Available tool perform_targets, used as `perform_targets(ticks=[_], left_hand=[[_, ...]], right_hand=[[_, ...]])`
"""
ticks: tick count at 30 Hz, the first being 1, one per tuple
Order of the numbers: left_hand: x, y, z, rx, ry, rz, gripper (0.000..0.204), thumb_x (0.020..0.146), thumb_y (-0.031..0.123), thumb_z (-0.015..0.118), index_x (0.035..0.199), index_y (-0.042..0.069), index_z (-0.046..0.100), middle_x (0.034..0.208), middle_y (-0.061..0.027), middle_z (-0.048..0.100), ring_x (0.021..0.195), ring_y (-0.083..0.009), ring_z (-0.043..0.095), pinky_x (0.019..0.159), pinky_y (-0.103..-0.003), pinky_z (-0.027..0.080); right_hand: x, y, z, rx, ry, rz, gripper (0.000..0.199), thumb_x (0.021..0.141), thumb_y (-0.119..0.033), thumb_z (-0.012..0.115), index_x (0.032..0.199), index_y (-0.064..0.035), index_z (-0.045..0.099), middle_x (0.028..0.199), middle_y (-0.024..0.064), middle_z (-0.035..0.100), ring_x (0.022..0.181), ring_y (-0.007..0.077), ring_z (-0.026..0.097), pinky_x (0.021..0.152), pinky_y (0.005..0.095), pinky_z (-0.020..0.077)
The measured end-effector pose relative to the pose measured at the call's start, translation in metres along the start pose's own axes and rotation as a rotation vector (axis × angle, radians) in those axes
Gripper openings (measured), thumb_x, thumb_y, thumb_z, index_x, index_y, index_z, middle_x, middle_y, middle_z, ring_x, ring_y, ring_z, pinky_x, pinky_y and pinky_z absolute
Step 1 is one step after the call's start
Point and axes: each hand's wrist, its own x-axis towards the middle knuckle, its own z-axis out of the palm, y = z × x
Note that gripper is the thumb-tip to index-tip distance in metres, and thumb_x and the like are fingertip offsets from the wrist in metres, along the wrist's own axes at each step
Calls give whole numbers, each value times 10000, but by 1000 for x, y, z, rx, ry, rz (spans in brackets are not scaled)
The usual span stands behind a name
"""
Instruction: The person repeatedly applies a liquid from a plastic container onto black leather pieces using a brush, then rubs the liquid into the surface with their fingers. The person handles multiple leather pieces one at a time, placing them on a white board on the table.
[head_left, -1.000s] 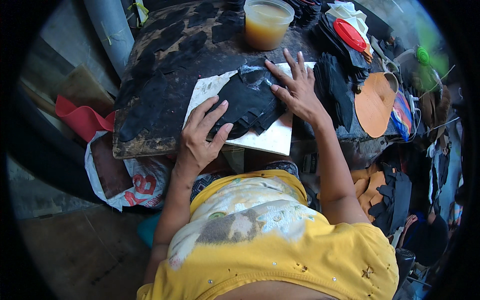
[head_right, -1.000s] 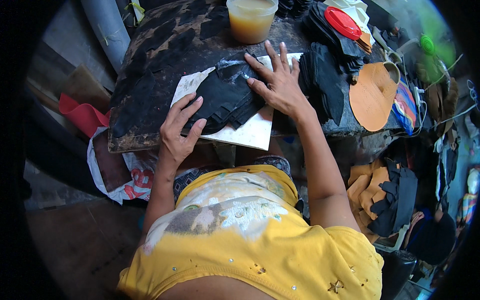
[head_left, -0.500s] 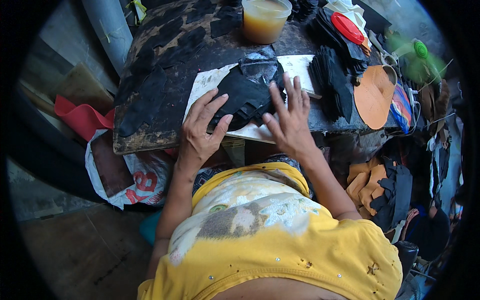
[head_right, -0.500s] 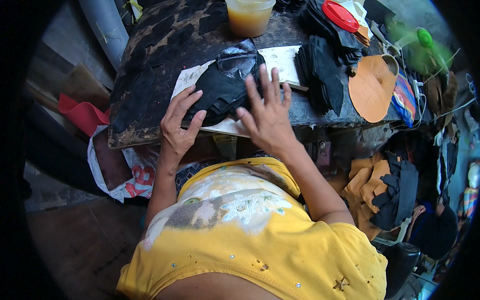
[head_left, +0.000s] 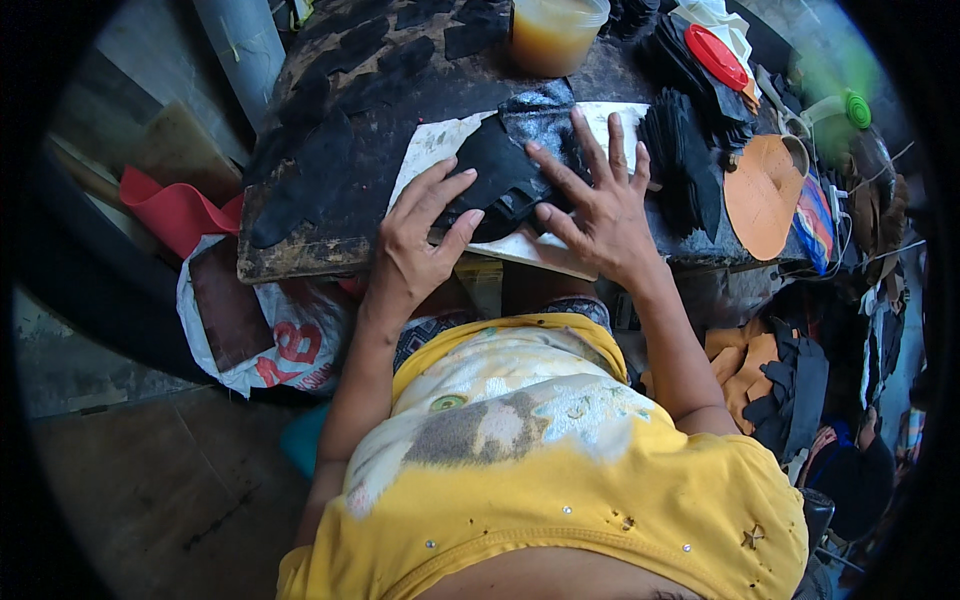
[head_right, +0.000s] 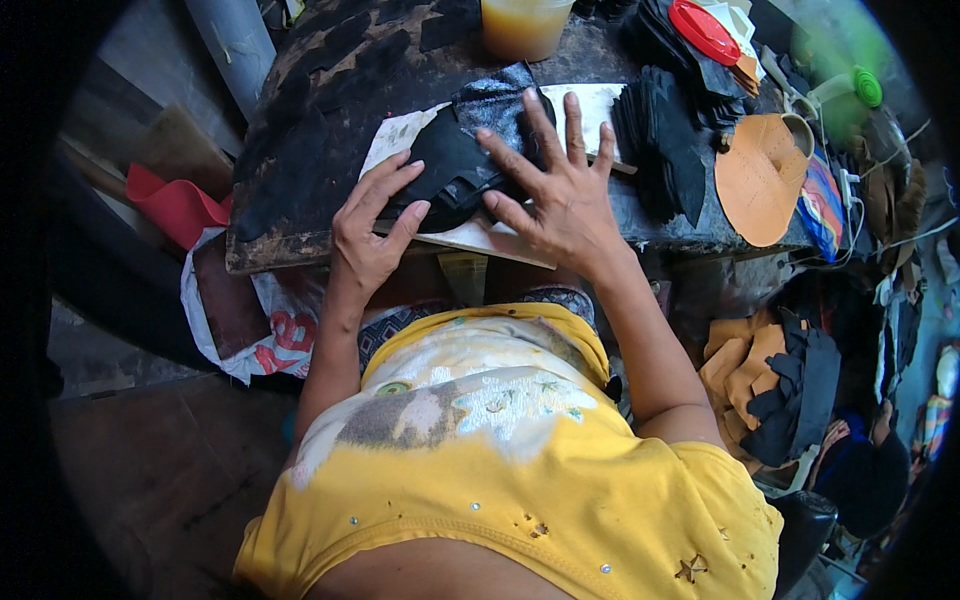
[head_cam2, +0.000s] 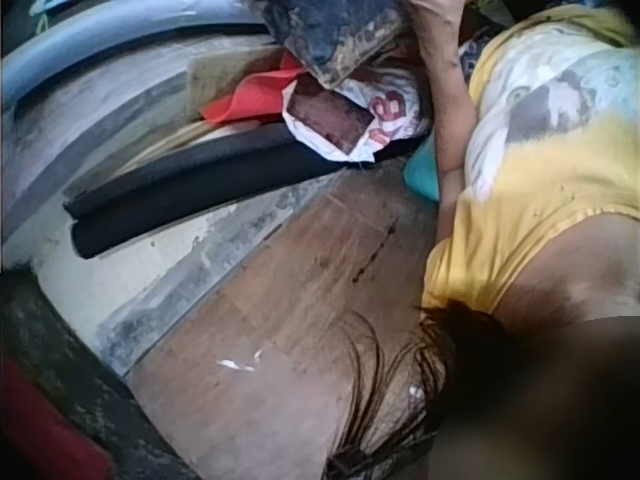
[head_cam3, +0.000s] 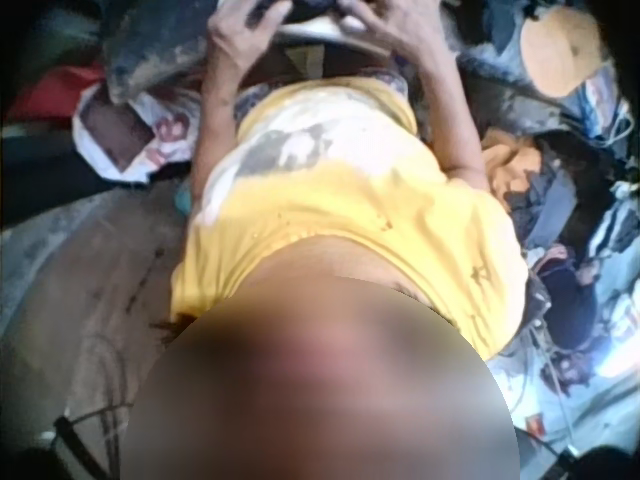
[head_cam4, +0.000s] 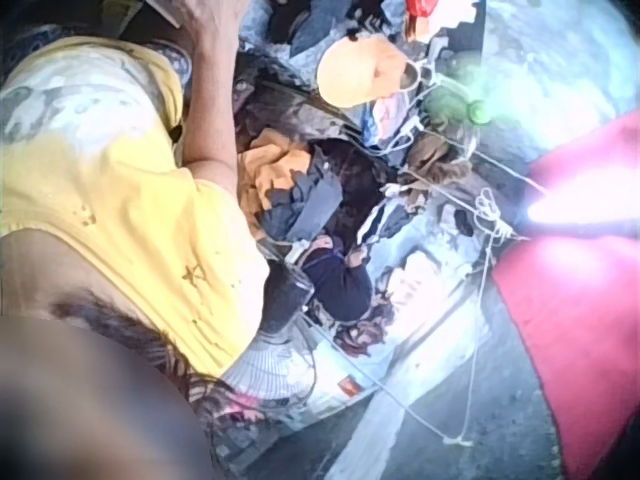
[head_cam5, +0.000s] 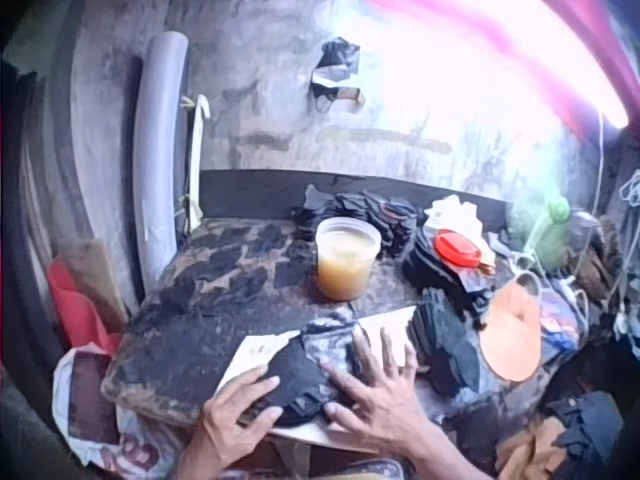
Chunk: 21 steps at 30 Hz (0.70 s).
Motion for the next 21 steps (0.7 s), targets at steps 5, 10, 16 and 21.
perform_targets(ticks=[5,10,16,21], left_hand=[[0,2,0,-55,52,-55,353,842,113,740,1176,28,663,1269,-203,617,1160,-370,612,973,-406,499],[9,7,4,95,9,40,392,823,138,758,1189,30,666,1268,-182,622,1158,-346,596,997,-413,479],[7,7,4,61,-16,33,413,860,132,711,1249,19,630,1315,-189,598,1203,-360,578,1037,-410,453],[0,-1,-4,-172,-47,-110,487,914,54,603,1386,4,499,1390,-203,559,1290,-293,547,1063,-359,426]], right_hand=[[-10,-23,-16,169,-122,-18,488,927,-540,515,1384,-377,573,1637,126,197,1518,398,18,1145,669,-15],[10,-4,-33,920,30,80,450,911,-460,576,1258,-201,699,1596,161,296,1515,406,39,1189,576,3],[26,-23,-13,81,47,57,639,897,-541,576,1359,-100,596,1614,178,224,1519,393,10,1156,627,-22],[10,-43,-17,-72,-36,-21,599,965,-497,473,1394,-87,554,1612,167,234,1523,374,47,1156,617,-34]])
